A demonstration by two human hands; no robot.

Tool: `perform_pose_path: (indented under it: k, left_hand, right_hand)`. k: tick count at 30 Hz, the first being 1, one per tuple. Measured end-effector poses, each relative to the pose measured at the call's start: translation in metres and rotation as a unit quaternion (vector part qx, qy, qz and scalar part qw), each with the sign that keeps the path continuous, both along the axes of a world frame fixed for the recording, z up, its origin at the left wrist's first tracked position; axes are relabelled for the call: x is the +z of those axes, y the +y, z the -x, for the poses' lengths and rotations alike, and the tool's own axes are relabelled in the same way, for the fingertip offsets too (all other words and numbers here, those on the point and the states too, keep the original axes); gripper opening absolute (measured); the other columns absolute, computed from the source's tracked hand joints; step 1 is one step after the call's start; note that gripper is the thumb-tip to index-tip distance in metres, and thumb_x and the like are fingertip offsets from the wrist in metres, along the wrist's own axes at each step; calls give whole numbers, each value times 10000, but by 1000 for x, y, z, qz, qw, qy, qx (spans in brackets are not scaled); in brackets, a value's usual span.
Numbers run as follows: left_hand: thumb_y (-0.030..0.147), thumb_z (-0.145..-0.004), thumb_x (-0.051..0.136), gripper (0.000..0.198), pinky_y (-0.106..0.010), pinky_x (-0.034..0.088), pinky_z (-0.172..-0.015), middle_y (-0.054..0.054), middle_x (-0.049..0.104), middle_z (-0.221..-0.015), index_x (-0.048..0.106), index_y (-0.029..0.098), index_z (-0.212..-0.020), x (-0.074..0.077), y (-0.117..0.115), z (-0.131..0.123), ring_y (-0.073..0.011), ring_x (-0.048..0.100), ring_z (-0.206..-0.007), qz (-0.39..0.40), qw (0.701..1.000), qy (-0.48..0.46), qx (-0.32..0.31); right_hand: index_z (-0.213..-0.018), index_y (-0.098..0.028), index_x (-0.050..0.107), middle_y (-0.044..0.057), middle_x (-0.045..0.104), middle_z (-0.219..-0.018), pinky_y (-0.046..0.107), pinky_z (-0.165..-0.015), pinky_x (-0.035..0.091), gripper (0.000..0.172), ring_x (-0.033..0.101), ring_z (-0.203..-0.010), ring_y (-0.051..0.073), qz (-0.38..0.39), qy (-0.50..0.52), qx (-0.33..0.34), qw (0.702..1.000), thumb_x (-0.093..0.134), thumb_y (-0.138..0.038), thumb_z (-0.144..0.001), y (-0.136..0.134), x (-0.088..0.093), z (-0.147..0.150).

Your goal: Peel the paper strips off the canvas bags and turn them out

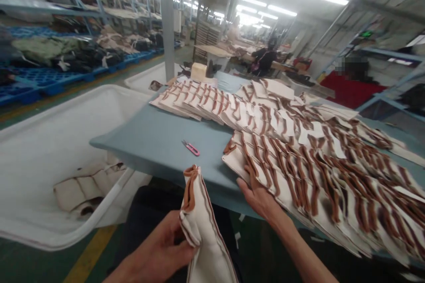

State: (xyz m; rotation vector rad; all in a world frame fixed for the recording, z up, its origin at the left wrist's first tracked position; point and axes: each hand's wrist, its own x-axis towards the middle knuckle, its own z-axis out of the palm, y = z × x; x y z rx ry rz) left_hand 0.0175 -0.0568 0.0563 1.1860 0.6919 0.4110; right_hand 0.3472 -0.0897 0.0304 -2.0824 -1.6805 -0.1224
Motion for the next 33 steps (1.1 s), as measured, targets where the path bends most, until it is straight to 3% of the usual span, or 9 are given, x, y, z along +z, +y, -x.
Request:
perform_pose_path:
  k: [6, 8, 11, 13, 16, 18, 21, 28, 33]
  left_hand:
    - [373, -943, 769, 199, -274, 598, -797, -41, 792, -925, 772, 177, -978, 17, 5, -22, -227, 716, -897, -74, 993, -41, -77]
    - [212, -906, 710, 91, -246, 577, -763, -23, 785, -940, 757, 186, -980, 19, 4, -35, -201, 705, -860, -135, 986, -42, -89]
    - [71, -811, 636, 288, -264, 592, -885, -25, 801, -1061, 717, 205, -1053, 18, 1, -52, -206, 740, -944, -250, 963, -30, -97]
    - [74, -827, 667, 253, -261, 598, -904, -18, 810, -1055, 687, 224, -1030, 19, -1, -54, -209, 772, -948, -332, 935, -17, -121]
    - [149, -943, 743, 140, -204, 565, -693, 51, 775, -813, 658, 260, -933, 25, 3, -38, -155, 755, -702, -464, 877, -37, -120]
    - [222, -1017, 744, 111, -217, 590, -728, 49, 781, -833, 659, 285, -1052, 31, 11, -23, -157, 764, -707, -531, 846, -58, -4]
    - [448, -1041, 790, 347, -312, 652, -970, -48, 825, -1164, 642, 301, -1318, 34, 23, -14, -239, 812, -1033, -569, 815, -26, 103]
    - [302, -967, 836, 432, -302, 624, -1061, -52, 789, -1270, 644, 276, -1353, 7, 12, -31, -229, 777, -1173, -532, 843, -17, 79]
    - [245, -899, 879, 451, -273, 625, -985, -27, 758, -1220, 653, 276, -1288, 13, 15, -25, -202, 762, -1098, -507, 857, -14, 92]
  right_hand:
    - [-1612, -224, 556, 175, 659, -1627, 519, -1200, 579, 549, 655, -1492, 354, -65, 125, 71, 987, 515, -516, -1149, -69, 26, 89]
    - [-1495, -210, 627, 178, 792, -1381, 447, -1037, 659, 608, 786, -1259, 356, -140, 134, 109, 975, 662, -624, -1052, -73, 40, 119]
    - [-1161, -248, 706, 87, 834, -1045, 312, -824, 654, 122, 828, -914, 241, -201, 119, 72, 970, 654, -334, -1092, -64, 58, 139]
    - [-1042, -257, 685, 41, 812, -938, 253, -765, 627, 120, 800, -803, 184, -213, 126, 81, 966, 601, -189, -1094, -62, 67, 132]
    - [-953, -270, 632, -23, 724, -761, 214, -636, 571, 189, 721, -630, 146, -167, 173, 129, 962, 566, -178, -1105, -78, 82, 102]
    - [-937, -275, 626, -30, 687, -697, 231, -584, 543, 216, 692, -572, 157, -96, 179, 162, 966, 545, -228, -1132, -96, 93, 81]
    - [-1093, -278, 685, -9, 723, -722, 264, -584, 539, 155, 715, -575, 181, -34, 136, 206, 969, 546, -295, -1159, -114, 106, 61]
    - [-1183, -242, 678, 2, 702, -684, 268, -560, 505, 202, 670, -512, 163, -36, 85, 272, 958, 480, -276, -1191, -103, 116, 66]
    - [-1111, -221, 694, -16, 638, -628, 248, -499, 435, 278, 593, -459, 131, -82, 84, 270, 956, 443, -290, -1210, -89, 119, 78]
